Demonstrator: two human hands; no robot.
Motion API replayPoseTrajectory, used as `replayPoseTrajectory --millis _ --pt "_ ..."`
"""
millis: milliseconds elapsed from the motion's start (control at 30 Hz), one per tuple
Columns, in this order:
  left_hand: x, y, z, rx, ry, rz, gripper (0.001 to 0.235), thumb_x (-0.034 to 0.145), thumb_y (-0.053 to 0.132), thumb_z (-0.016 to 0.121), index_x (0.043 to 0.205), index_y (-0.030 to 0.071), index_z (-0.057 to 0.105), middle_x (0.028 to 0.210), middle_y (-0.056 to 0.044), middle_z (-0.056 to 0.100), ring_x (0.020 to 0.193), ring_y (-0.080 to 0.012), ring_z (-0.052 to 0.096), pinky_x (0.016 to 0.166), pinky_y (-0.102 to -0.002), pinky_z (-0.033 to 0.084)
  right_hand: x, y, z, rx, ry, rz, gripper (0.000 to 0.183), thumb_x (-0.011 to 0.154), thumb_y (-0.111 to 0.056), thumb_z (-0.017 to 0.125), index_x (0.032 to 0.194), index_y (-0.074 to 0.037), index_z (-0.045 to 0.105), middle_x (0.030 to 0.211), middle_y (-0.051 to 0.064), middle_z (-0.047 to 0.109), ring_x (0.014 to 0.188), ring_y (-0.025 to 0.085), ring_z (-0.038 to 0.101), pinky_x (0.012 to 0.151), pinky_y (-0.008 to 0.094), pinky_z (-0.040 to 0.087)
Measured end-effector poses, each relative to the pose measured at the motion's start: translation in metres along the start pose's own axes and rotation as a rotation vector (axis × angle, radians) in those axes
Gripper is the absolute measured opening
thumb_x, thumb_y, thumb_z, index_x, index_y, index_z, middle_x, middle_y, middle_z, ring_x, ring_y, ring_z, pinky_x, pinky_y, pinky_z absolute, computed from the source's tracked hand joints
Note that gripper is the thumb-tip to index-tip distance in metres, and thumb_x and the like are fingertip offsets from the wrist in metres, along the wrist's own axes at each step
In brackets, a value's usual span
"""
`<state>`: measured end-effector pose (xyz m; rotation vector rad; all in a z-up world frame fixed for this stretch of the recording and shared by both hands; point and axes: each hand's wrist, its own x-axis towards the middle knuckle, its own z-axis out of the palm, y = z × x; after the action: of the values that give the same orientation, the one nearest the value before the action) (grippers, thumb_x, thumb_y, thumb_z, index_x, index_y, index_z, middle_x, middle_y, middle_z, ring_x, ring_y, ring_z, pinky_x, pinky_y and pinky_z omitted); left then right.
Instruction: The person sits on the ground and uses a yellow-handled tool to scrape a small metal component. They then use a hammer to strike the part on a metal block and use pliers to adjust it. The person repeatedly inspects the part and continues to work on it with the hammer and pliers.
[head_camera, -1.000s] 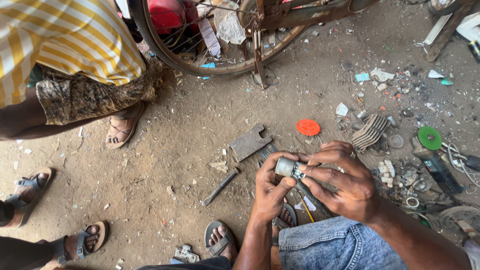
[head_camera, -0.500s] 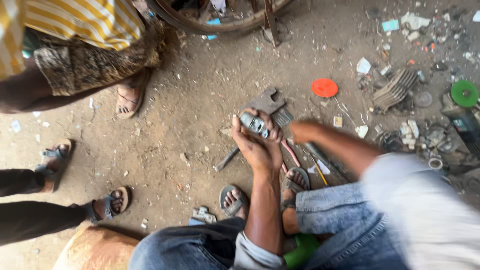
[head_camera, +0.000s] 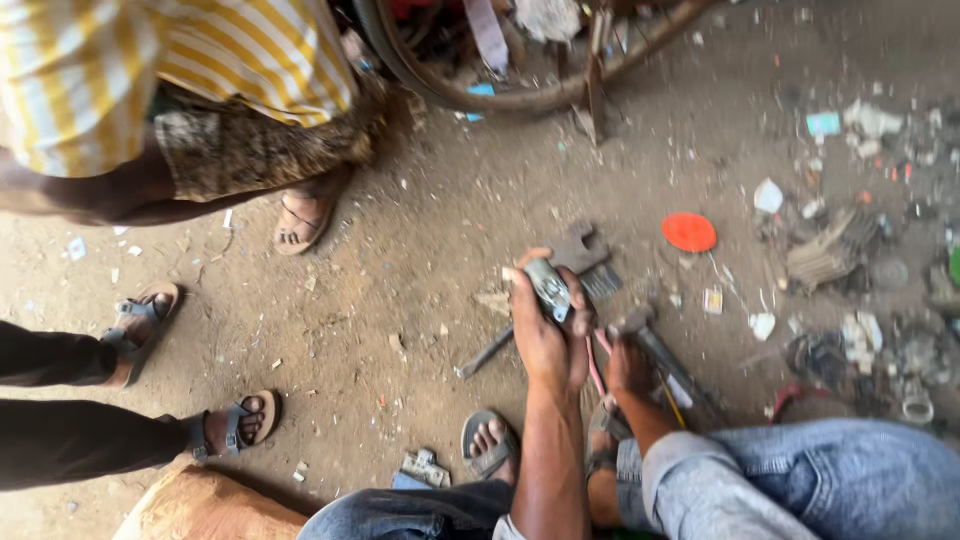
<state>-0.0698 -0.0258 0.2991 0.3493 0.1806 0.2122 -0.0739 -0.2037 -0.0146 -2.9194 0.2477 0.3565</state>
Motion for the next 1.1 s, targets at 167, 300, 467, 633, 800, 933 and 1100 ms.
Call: replayPoseTrajectory --millis 167,300,467,633,800,933,1100 --pt "-0.003 0.003 -0.002 0.033 -0.048 0.064 0.045 0.111 0.048 0.040 0.128 0.008 0.049 0.076 -0.007 0.055 0.050 -0.0094 0.041 0.045 -0.023 0.033 0.004 -0.008 0.005 0.130 0.026 -0.044 0.042 0.077 -0.017 0.076 0.114 -0.001 0.062 0.105 0.026 0.070 0.091 0.045 0.071 0.077 0.053 0.057" --pt "-0.002 0.010 0.010 0.069 -0.128 0.123 0.041 0.112 0.045 0.042 0.127 0.008 0.050 0.075 -0.007 0.057 0.051 -0.0077 0.041 0.044 -0.021 0.031 0.042 -0.028 -0.018 0.243 0.003 -0.195 0.019 0.084 -0.021 0.074 0.092 -0.003 0.071 0.091 0.023 0.073 0.087 0.042 0.071 0.076 0.052 0.055" --pt "-0.010 0.017 0.020 0.095 -0.135 0.105 0.033 0.110 0.042 0.045 0.122 0.011 0.050 0.072 -0.007 0.058 0.055 -0.0109 0.047 0.044 -0.022 0.031 0.090 -0.040 -0.115 0.855 -0.404 -0.131 0.023 0.082 -0.009 0.067 0.103 -0.001 0.071 0.081 0.011 0.068 0.068 0.023 0.064 0.061 0.042 0.051" --pt "-0.012 0.030 0.047 0.175 -0.192 0.127 0.031 0.110 0.040 0.046 0.116 0.010 0.051 0.067 -0.007 0.057 0.051 -0.0088 0.045 0.044 -0.024 0.031 0.072 -0.018 -0.276 1.149 -0.515 -0.294 0.051 0.081 -0.011 0.066 0.130 -0.023 0.060 0.149 0.010 0.057 0.128 0.018 0.056 0.095 0.036 0.047" --pt "-0.005 0.046 0.095 0.350 -0.324 0.149 0.035 0.106 0.041 0.044 0.112 0.008 0.054 0.062 -0.005 0.054 0.048 -0.0086 0.044 0.043 -0.023 0.032 -0.004 -0.016 -0.359 1.590 -0.616 -0.839 0.046 0.079 -0.012 0.064 0.120 0.010 0.066 0.170 0.023 0.039 0.159 0.032 0.034 0.125 0.045 0.028" --pt "0.007 0.058 0.121 0.593 -0.487 0.197 0.036 0.108 0.039 0.042 0.109 0.006 0.052 0.067 -0.009 0.059 0.058 -0.0125 0.053 0.055 -0.027 0.043 -0.050 -0.035 -0.350 1.821 -0.745 -0.792 0.059 0.081 -0.007 0.068 0.136 0.008 0.052 0.150 0.025 0.037 0.138 0.035 0.033 0.116 0.045 0.016" --pt "0.003 0.090 0.120 0.727 -0.511 0.135 0.038 0.108 0.042 0.044 0.108 0.005 0.051 0.072 -0.010 0.061 0.061 -0.0137 0.054 0.055 -0.025 0.041 -0.077 -0.040 -0.341 1.381 -0.596 -0.695 0.063 0.082 0.003 0.060 0.144 0.003 0.051 0.147 0.018 0.047 0.134 0.032 0.053 0.111 0.043 0.039"
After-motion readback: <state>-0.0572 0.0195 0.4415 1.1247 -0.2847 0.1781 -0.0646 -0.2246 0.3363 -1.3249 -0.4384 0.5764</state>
